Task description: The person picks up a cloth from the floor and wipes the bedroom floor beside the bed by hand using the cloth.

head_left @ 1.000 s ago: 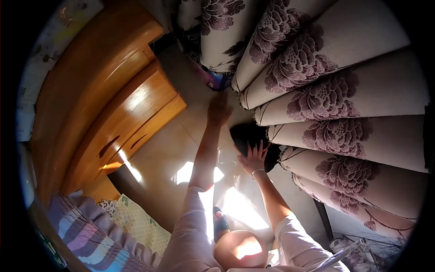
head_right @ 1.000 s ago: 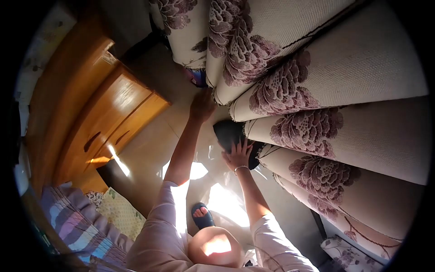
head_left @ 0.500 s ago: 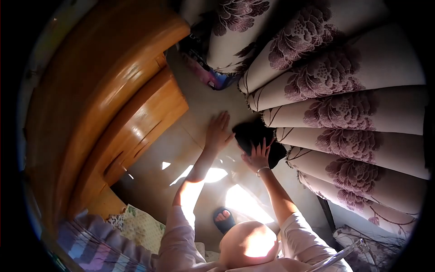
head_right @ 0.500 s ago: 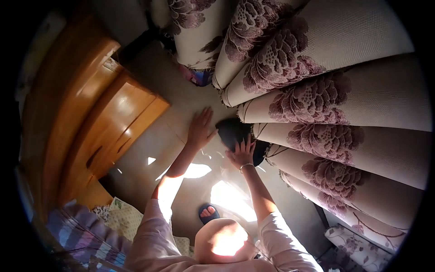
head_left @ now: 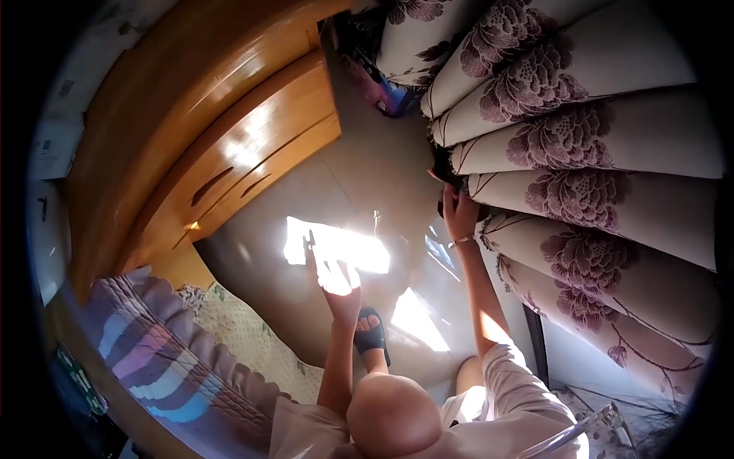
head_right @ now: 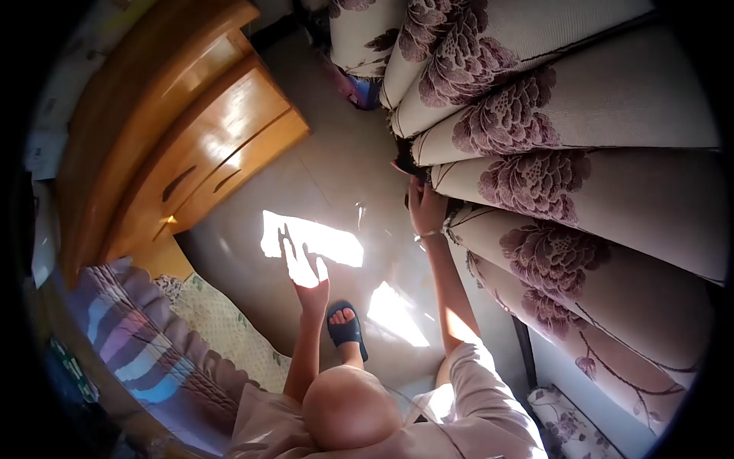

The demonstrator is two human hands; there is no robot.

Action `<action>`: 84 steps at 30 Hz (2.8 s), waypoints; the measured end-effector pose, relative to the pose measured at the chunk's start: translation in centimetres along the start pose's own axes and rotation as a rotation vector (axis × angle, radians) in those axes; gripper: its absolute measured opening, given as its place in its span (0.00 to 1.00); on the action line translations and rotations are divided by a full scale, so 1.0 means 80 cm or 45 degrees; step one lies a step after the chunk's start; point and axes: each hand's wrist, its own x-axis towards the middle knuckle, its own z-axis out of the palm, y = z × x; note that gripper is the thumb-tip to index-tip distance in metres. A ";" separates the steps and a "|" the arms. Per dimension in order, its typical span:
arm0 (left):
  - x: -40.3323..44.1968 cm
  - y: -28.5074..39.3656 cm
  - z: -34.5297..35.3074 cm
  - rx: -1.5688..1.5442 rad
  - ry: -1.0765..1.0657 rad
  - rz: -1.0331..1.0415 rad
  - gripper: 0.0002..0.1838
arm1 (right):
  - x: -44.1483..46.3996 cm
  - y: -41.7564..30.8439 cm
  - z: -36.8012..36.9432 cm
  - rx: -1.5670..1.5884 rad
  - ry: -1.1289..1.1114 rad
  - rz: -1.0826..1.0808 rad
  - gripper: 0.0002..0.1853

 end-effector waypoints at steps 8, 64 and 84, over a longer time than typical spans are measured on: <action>-0.106 0.002 -0.024 0.158 -0.026 -0.249 0.28 | 0.032 0.029 0.126 -0.381 -0.297 -0.813 0.17; -0.647 0.178 -0.128 1.263 0.462 -0.481 0.22 | -0.319 0.283 -0.020 -0.103 -0.142 -0.319 0.28; -0.849 0.004 0.194 0.616 -0.276 -0.940 0.41 | -0.750 0.138 -0.042 0.029 -1.167 -1.700 0.26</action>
